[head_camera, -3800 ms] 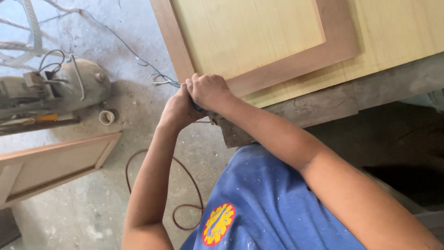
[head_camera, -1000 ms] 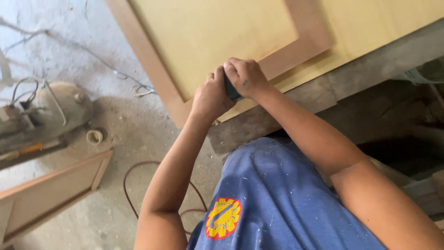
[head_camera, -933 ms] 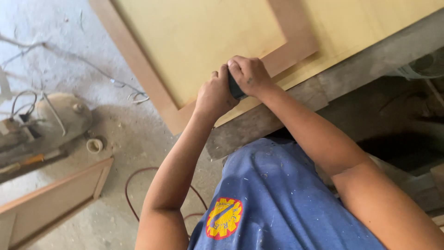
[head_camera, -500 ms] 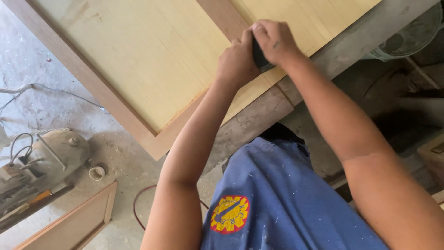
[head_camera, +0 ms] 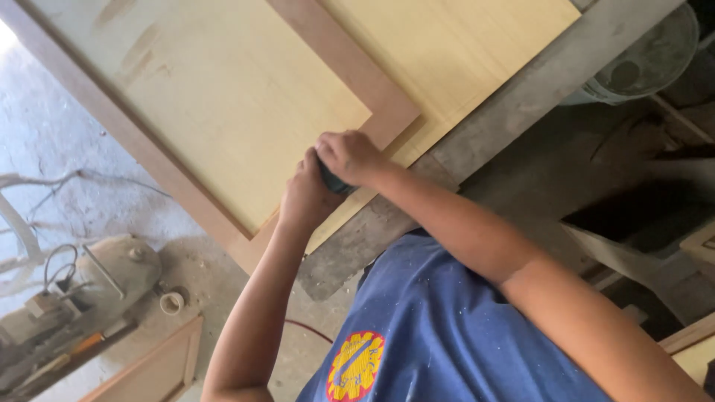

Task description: Sanding a wooden frame using an electric orbital sander to smooth the surface

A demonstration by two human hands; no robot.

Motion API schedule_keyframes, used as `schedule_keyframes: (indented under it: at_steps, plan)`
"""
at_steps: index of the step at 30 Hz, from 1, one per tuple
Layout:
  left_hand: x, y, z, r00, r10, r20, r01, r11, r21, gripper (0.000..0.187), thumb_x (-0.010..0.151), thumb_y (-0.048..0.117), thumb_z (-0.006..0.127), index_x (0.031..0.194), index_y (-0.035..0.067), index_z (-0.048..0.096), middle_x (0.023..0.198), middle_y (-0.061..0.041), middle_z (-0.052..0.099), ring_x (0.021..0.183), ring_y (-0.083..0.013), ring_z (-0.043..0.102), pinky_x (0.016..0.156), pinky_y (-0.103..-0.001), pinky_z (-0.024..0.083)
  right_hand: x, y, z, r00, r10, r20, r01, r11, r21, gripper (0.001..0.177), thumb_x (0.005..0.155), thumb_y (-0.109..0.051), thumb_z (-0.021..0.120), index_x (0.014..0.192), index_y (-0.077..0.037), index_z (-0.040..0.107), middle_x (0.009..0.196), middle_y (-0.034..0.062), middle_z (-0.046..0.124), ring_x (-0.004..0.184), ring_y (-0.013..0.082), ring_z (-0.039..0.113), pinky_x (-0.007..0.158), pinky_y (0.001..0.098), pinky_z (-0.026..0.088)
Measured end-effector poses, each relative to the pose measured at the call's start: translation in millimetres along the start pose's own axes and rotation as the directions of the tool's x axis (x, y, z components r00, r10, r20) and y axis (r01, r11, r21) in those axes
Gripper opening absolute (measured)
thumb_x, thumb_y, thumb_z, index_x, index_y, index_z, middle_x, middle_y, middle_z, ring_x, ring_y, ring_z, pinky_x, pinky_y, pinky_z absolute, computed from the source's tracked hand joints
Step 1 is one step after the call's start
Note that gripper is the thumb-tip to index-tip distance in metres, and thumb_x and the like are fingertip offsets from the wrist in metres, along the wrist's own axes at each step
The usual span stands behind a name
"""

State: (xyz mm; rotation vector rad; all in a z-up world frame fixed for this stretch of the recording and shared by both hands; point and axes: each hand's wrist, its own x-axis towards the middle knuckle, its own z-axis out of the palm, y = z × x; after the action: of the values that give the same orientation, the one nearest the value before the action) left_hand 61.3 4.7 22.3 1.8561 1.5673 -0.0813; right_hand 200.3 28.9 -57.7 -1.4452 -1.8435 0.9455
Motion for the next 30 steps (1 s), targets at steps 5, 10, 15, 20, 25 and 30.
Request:
schedule_keyframes:
  at_steps: [5,10,15,20,25,30]
  plan:
    - [16.7,17.7,-3.8,1.000,-0.002,-0.007,0.002,1.000,0.027,0.077,0.074,0.031,0.081,0.134,0.008,0.039,0.113,-0.025,0.065,0.091,-0.0548,0.064,0.071,-0.063,0.050,10.6,3.9,-25.6,1.000,-0.011,0.027,0.010,0.998,0.059,0.040,0.104,-0.030,0.037,0.083,-0.008,0.062,0.070,0.0168,0.069,0.061,0.0374,0.066,0.062,0.0534,0.047]
    - [56.7,59.4,8.2,0.999,0.037,0.017,-0.038,0.997,0.070,0.086,0.073,0.032,0.080,0.142,0.010,0.036,0.121,-0.023,0.062,0.100,-0.0537,0.066,0.085,-0.062,0.053,14.0,39.0,-73.8,0.996,0.090,0.001,-0.090,0.996,0.012,0.042,0.104,-0.037,0.039,0.085,-0.010,0.064,0.073,0.0178,0.065,0.071,0.0381,0.063,0.066,0.0552,0.048]
    - [99.2,99.0,17.9,0.995,0.088,0.038,-0.092,0.986,0.138,0.095,0.073,0.037,0.085,0.146,0.013,0.030,0.122,-0.022,0.061,0.106,-0.0534,0.068,0.095,-0.060,0.057,24.8,58.7,-120.7,0.982,0.154,-0.112,-0.154,0.988,0.003,0.039,0.101,-0.039,0.047,0.091,-0.010,0.071,0.081,0.0241,0.069,0.090,0.0485,0.069,0.075,0.0622,0.052]
    - [114.9,103.5,35.0,0.997,0.071,-0.010,-0.070,0.989,0.127,0.100,0.073,0.045,0.085,0.147,0.017,0.025,0.120,-0.018,0.062,0.105,-0.0497,0.070,0.093,-0.057,0.059,38.7,92.5,-125.6,0.981,0.138,-0.139,-0.148,0.987,-0.061,0.035,0.101,-0.039,0.053,0.089,-0.014,0.073,0.078,0.0190,0.069,0.087,0.0467,0.068,0.075,0.0592,0.053]
    - [79.4,65.5,27.2,1.000,0.022,-0.004,-0.021,0.995,0.099,0.094,0.075,0.040,0.084,0.146,0.015,0.026,0.121,-0.020,0.060,0.103,-0.0522,0.070,0.092,-0.058,0.059,28.6,67.0,-86.5,0.987,0.144,-0.064,-0.147,0.989,-0.034,0.034,0.100,-0.039,0.053,0.092,-0.014,0.074,0.081,0.0191,0.069,0.089,0.0464,0.068,0.074,0.0594,0.051]
    - [27.4,8.0,19.2,0.994,-0.090,-0.058,0.093,0.995,0.038,0.097,0.075,0.036,0.083,0.149,0.015,0.025,0.123,-0.020,0.059,0.105,-0.0533,0.068,0.093,-0.060,0.058,25.4,6.5,-33.9,0.994,0.070,0.080,-0.067,0.997,-0.038,0.038,0.102,-0.042,0.051,0.092,-0.012,0.074,0.084,0.0219,0.070,0.089,0.0487,0.067,0.077,0.0602,0.052]
